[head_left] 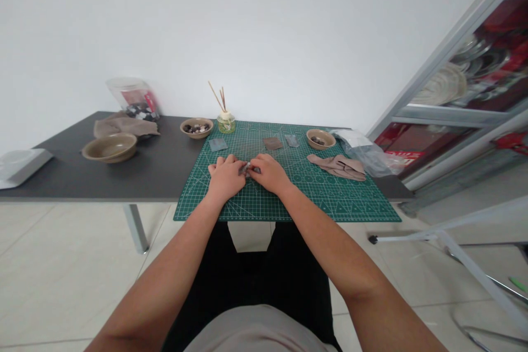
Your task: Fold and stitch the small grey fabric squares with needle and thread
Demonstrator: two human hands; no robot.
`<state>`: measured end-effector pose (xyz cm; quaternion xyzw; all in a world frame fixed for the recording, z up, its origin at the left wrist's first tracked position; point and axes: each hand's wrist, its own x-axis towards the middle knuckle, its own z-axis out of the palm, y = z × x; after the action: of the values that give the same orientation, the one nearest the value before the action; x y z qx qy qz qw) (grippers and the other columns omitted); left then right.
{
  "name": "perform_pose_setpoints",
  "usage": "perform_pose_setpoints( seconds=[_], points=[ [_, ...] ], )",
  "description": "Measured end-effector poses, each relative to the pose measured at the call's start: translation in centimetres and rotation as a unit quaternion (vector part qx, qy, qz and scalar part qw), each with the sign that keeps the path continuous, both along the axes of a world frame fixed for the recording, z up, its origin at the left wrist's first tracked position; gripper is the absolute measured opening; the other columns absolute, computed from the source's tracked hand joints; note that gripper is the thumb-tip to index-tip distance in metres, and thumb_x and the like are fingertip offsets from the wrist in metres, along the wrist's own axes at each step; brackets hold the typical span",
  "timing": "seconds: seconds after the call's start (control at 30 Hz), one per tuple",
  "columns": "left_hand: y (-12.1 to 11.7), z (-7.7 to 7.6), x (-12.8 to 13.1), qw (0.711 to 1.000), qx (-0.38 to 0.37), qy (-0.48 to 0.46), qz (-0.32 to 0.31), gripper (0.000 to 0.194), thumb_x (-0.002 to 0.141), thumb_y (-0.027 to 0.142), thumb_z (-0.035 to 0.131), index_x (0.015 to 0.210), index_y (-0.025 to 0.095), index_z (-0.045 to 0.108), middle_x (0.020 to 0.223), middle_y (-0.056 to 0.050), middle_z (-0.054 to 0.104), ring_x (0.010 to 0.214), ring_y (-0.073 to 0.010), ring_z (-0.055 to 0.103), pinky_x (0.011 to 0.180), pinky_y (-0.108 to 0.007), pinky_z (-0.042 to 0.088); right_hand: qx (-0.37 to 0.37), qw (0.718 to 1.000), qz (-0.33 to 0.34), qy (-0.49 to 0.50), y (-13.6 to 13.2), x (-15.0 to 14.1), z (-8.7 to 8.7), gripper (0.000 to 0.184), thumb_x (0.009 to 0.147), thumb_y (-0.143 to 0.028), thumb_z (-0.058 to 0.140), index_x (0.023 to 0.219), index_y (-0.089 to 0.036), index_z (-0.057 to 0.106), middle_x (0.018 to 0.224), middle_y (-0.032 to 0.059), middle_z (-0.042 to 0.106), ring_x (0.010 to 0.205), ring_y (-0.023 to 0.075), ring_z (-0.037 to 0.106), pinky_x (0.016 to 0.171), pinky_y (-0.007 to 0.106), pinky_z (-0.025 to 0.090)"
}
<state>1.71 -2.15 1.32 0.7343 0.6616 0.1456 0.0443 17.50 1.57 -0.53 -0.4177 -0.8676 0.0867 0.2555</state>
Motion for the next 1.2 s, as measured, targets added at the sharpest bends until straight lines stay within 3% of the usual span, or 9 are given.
perform_pose_setpoints(
  seconds=[0.2,0.27,0.43,0.73,0.87,1.07,1.2],
  points=[
    [0.04,-0.16,-0.03,1.000,0.006,-0.001,-0.001,0.037,0.088,0.032,0.046,0.117,0.030,0.068,0.117,-0.009,0.060,0.111,-0.0324,0.048,0.088,-0.048,0.037,0.007,0.996,-0.092,0.001,0.10,-0.15,-0.05,0.013,0.086,-0.026,0.060,0.075,-0.021,0.057,0.083,0.0033,0.051,0.085,0.0202,0.048,0.076,0.031,0.039],
    [0.04,-0.18,-0.03,1.000,0.010,0.002,-0.003,0.036,0.087,0.031,0.046,0.116,0.029,0.068,0.117,-0.009,0.060,0.111,-0.0322,0.048,0.087,-0.048,0.038,0.005,0.997,-0.081,0.002,-0.05,-0.03,0.07,0.014,0.084,-0.027,0.062,0.072,-0.021,0.056,0.081,0.0022,0.049,0.082,0.0194,0.048,0.074,0.030,0.038],
    [-0.02,-0.01,0.08,1.000,0.000,0.005,0.002,0.034,0.089,0.033,0.045,0.113,0.031,0.069,0.117,-0.009,0.061,0.111,-0.0321,0.048,0.087,-0.048,0.037,-0.014,1.000,0.018,0.009,-0.05,0.17,0.19,0.013,0.086,-0.026,0.061,0.074,-0.020,0.058,0.081,0.0007,0.050,0.084,0.0174,0.050,0.079,0.029,0.039],
    [0.01,-0.06,-0.01,1.000,0.000,0.000,-0.001,0.038,0.089,0.034,0.044,0.120,0.030,0.067,0.119,-0.009,0.060,0.113,-0.0333,0.047,0.089,-0.049,0.037,0.006,0.996,-0.092,0.003,0.43,-0.10,-0.42,0.011,0.089,-0.026,0.060,0.079,-0.021,0.061,0.085,0.0037,0.054,0.087,0.0204,0.050,0.078,0.031,0.039],
    [0.17,-0.23,-0.07,1.000,0.007,-0.001,-0.002,0.038,0.088,0.032,0.045,0.119,0.030,0.067,0.118,-0.009,0.060,0.112,-0.0328,0.048,0.088,-0.049,0.038,0.004,0.997,-0.080,0.005,0.44,-0.04,-0.27,0.011,0.089,-0.025,0.060,0.079,-0.020,0.061,0.085,0.0039,0.055,0.087,0.0201,0.050,0.079,0.031,0.038],
    [0.16,-0.26,-0.04,1.000,0.006,0.000,0.003,0.035,0.089,0.033,0.045,0.115,0.030,0.069,0.116,-0.009,0.060,0.111,-0.0321,0.048,0.088,-0.048,0.038,-0.012,1.000,0.003,0.021,0.25,0.09,0.11,0.015,0.085,-0.024,0.063,0.072,-0.020,0.058,0.081,0.0012,0.053,0.085,0.0178,0.051,0.080,0.029,0.038],
    [0.04,-0.12,-0.02,1.000,0.001,0.005,0.001,0.035,0.088,0.031,0.046,0.115,0.029,0.068,0.117,-0.009,0.060,0.111,-0.0321,0.048,0.087,-0.048,0.038,-0.019,0.999,-0.043,0.022,0.18,0.17,0.04,0.019,0.081,-0.026,0.066,0.067,-0.020,0.055,0.079,0.0004,0.050,0.082,0.0176,0.049,0.074,0.029,0.037]
  ],
)
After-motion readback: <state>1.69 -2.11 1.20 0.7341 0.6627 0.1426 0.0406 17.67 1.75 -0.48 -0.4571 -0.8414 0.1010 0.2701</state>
